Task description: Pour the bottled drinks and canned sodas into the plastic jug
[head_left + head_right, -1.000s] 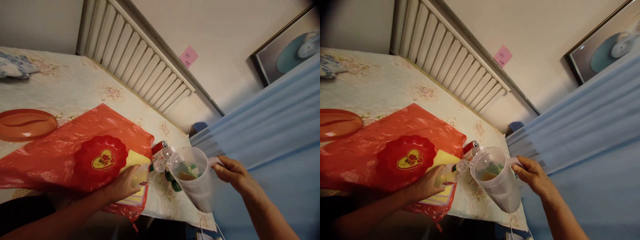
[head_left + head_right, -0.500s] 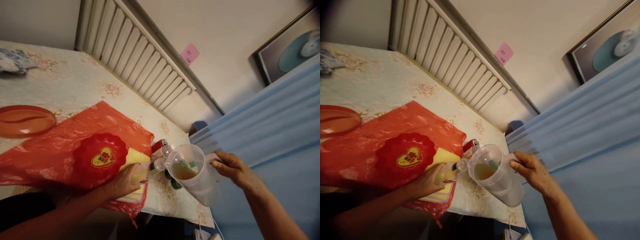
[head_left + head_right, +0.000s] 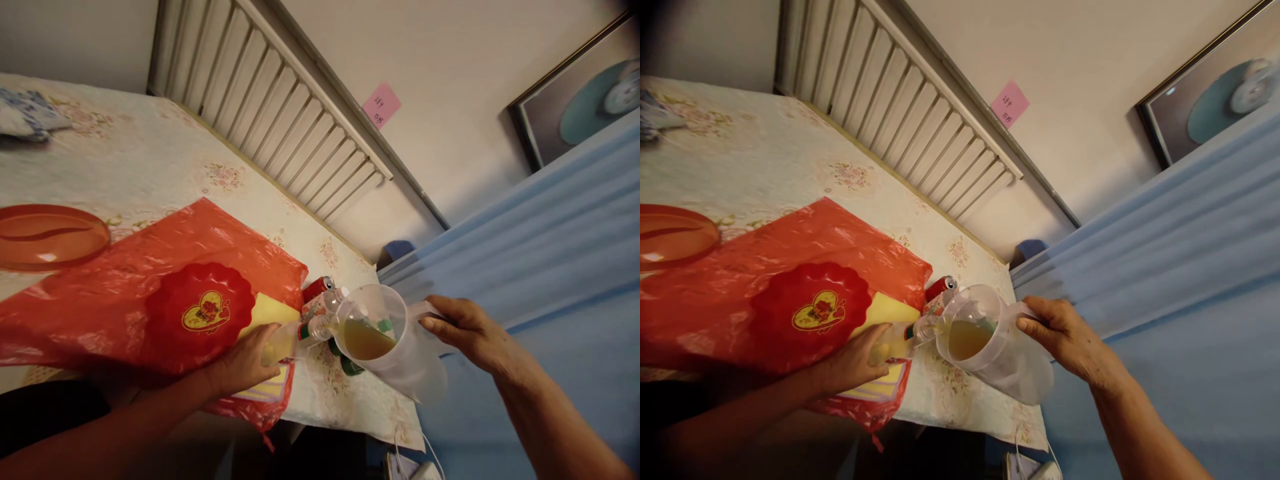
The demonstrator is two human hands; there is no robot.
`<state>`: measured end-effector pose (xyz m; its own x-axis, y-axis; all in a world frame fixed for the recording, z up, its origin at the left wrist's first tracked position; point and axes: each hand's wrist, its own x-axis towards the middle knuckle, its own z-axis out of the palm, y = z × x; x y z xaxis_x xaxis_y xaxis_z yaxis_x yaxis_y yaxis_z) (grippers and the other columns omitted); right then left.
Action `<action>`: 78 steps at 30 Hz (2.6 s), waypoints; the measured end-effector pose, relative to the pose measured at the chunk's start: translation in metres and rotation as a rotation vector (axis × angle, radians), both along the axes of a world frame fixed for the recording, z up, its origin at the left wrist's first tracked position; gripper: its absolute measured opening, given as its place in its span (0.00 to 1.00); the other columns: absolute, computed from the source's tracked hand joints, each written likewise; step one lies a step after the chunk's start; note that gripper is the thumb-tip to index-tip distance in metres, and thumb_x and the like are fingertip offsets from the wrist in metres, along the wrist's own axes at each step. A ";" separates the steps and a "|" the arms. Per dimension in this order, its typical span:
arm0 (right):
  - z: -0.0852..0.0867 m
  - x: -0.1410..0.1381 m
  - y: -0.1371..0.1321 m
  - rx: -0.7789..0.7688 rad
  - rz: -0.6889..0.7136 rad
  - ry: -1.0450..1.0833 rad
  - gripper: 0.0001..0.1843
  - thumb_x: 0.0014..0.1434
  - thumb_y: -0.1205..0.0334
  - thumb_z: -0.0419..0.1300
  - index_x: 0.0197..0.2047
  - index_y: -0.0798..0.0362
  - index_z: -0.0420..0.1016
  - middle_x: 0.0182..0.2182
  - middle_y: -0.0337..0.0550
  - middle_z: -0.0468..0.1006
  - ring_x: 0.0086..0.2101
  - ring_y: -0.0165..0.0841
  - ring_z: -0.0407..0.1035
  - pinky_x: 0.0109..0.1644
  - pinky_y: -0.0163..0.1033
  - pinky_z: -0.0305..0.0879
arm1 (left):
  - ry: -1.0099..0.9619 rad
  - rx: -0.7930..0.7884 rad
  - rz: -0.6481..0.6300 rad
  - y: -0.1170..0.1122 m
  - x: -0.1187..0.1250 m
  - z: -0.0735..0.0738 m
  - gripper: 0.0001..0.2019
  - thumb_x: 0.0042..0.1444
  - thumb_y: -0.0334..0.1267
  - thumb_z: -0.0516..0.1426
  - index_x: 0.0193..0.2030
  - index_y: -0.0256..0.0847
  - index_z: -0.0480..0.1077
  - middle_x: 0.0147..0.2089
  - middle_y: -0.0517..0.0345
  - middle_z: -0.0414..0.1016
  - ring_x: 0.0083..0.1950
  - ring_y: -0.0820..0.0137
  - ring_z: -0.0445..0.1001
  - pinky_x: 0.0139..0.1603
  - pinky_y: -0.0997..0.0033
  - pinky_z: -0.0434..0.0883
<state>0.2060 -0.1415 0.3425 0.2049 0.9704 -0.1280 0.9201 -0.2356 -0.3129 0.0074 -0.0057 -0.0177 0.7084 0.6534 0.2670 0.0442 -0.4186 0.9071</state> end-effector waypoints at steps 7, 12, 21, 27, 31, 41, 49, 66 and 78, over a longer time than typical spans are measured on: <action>0.001 0.001 0.001 0.006 0.023 -0.021 0.19 0.62 0.46 0.57 0.28 0.52 0.70 0.21 0.35 0.60 0.23 0.28 0.53 0.24 0.34 0.51 | 0.017 0.062 0.007 0.000 0.002 -0.002 0.36 0.46 0.38 0.61 0.64 0.47 0.58 0.62 0.49 0.68 0.64 0.54 0.65 0.66 0.52 0.63; 0.003 -0.003 0.004 0.043 -0.003 0.023 0.19 0.58 0.45 0.62 0.27 0.52 0.72 0.20 0.36 0.64 0.22 0.28 0.55 0.24 0.34 0.52 | 0.034 0.073 0.012 0.000 0.001 -0.001 0.35 0.47 0.36 0.60 0.64 0.45 0.58 0.63 0.48 0.67 0.64 0.55 0.65 0.66 0.53 0.63; 0.004 -0.009 0.006 0.093 -0.003 0.036 0.18 0.54 0.47 0.66 0.24 0.52 0.71 0.19 0.36 0.65 0.21 0.28 0.56 0.23 0.34 0.54 | 0.066 0.056 -0.015 -0.001 -0.001 0.003 0.34 0.49 0.37 0.60 0.64 0.42 0.56 0.64 0.46 0.66 0.65 0.56 0.64 0.66 0.55 0.62; 0.005 -0.009 0.006 0.061 0.010 0.000 0.19 0.57 0.47 0.63 0.25 0.52 0.70 0.20 0.36 0.65 0.22 0.27 0.56 0.23 0.33 0.53 | 0.051 0.050 -0.020 0.000 -0.004 0.006 0.34 0.49 0.37 0.60 0.64 0.43 0.56 0.64 0.48 0.66 0.65 0.57 0.64 0.66 0.56 0.62; 0.006 -0.010 0.007 0.000 0.033 -0.042 0.20 0.61 0.46 0.59 0.27 0.53 0.69 0.21 0.37 0.64 0.23 0.28 0.56 0.24 0.33 0.54 | 0.061 0.040 -0.034 0.000 -0.004 0.005 0.35 0.49 0.37 0.61 0.64 0.44 0.56 0.65 0.49 0.65 0.66 0.56 0.64 0.67 0.55 0.61; 0.005 -0.006 0.007 -0.030 0.074 -0.108 0.20 0.63 0.45 0.56 0.27 0.52 0.67 0.22 0.35 0.62 0.24 0.28 0.55 0.26 0.33 0.53 | 0.086 0.017 -0.048 0.001 -0.003 0.002 0.35 0.49 0.39 0.61 0.65 0.42 0.55 0.66 0.46 0.63 0.67 0.56 0.62 0.67 0.55 0.61; 0.005 -0.006 0.006 -0.034 0.090 -0.123 0.19 0.64 0.48 0.55 0.28 0.52 0.65 0.22 0.35 0.61 0.24 0.27 0.54 0.25 0.33 0.52 | 0.067 0.039 -0.057 0.001 -0.003 0.002 0.35 0.50 0.38 0.60 0.65 0.44 0.55 0.66 0.48 0.63 0.66 0.58 0.63 0.66 0.56 0.61; 0.002 -0.006 0.005 -0.056 0.043 -0.078 0.20 0.64 0.45 0.54 0.29 0.52 0.67 0.23 0.36 0.62 0.25 0.28 0.55 0.26 0.34 0.53 | 0.040 0.044 -0.040 0.001 -0.004 0.007 0.33 0.48 0.37 0.60 0.62 0.42 0.58 0.63 0.46 0.67 0.64 0.56 0.65 0.65 0.55 0.63; -0.035 0.016 -0.017 0.052 -0.169 0.266 0.22 0.58 0.42 0.60 0.26 0.53 0.66 0.20 0.32 0.54 0.21 0.26 0.48 0.24 0.33 0.47 | 0.068 0.003 -0.007 -0.001 -0.002 0.005 0.35 0.45 0.38 0.63 0.61 0.42 0.58 0.62 0.45 0.67 0.64 0.53 0.65 0.66 0.52 0.63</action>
